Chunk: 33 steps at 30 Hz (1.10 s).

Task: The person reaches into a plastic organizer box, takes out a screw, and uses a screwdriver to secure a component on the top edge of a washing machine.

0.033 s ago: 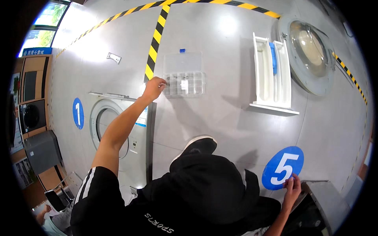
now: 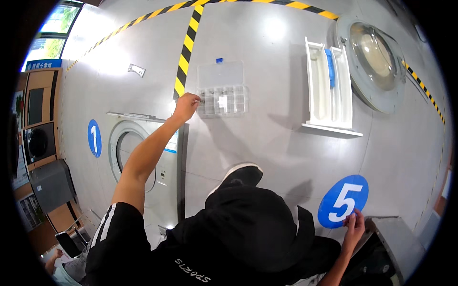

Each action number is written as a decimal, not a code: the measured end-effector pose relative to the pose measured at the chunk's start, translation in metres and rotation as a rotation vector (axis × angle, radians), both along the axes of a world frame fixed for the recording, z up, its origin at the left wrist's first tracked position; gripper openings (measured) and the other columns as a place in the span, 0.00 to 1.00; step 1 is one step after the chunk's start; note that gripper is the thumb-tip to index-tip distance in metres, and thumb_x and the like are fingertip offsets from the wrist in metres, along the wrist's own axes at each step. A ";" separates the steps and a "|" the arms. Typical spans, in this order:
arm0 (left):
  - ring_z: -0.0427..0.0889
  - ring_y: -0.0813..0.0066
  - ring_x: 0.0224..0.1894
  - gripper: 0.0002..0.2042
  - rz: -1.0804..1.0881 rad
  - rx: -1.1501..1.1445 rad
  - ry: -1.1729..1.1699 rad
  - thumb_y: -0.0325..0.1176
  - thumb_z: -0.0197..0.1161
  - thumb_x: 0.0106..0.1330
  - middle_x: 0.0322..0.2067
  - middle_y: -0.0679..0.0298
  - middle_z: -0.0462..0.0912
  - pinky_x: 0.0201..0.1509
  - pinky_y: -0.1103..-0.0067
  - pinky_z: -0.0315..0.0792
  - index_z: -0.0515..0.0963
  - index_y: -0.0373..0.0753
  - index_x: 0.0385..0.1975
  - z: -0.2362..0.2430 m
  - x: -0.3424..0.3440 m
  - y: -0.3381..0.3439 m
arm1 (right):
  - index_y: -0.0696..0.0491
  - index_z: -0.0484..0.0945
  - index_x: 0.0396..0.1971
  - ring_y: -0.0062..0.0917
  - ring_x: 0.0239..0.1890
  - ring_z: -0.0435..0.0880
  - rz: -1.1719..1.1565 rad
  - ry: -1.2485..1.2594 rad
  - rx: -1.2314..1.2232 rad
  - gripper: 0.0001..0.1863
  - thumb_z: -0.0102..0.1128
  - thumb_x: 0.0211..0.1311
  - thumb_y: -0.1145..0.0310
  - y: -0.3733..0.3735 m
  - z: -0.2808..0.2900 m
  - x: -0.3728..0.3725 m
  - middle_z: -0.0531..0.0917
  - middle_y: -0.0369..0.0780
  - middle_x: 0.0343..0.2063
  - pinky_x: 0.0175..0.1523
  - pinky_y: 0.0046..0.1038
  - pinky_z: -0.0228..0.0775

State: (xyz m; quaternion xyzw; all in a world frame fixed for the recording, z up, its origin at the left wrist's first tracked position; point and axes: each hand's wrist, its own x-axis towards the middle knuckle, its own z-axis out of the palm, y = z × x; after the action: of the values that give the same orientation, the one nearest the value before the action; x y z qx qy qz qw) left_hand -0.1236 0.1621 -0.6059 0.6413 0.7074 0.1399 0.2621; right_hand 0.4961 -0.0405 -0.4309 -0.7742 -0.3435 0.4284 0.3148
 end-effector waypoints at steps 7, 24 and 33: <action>0.78 0.66 0.29 0.08 -0.018 0.013 -0.097 0.27 0.64 0.51 0.28 0.57 0.76 0.35 0.76 0.73 0.78 0.36 0.32 -0.006 0.046 -0.021 | 0.60 0.71 0.46 0.16 0.24 0.72 -0.128 -0.025 -0.015 0.15 0.52 0.64 0.68 -0.008 0.016 -0.005 0.74 0.34 0.23 0.28 0.18 0.65; 0.74 0.57 0.44 0.08 -0.290 -0.014 0.180 0.26 0.60 0.52 0.55 0.57 0.63 0.44 0.69 0.73 0.80 0.41 0.33 0.022 0.092 -0.012 | 0.62 0.71 0.45 0.17 0.26 0.74 -0.189 -0.005 -0.016 0.17 0.52 0.64 0.64 -0.017 0.019 0.001 0.76 0.36 0.25 0.30 0.18 0.67; 0.78 0.65 0.28 0.09 -0.322 0.053 0.048 0.23 0.60 0.50 0.51 0.54 0.66 0.36 0.73 0.73 0.80 0.38 0.32 0.017 0.083 -0.007 | 0.61 0.71 0.49 0.20 0.29 0.78 -0.075 0.021 -0.199 0.18 0.52 0.62 0.66 0.013 0.022 -0.006 0.78 0.38 0.29 0.35 0.20 0.70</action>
State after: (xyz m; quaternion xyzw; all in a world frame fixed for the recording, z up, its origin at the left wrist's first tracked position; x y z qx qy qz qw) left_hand -0.0409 0.1548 -0.5892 0.7563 0.5977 0.0992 0.2470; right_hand 0.4902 -0.0271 -0.4091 -0.8094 -0.2668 0.4564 0.2556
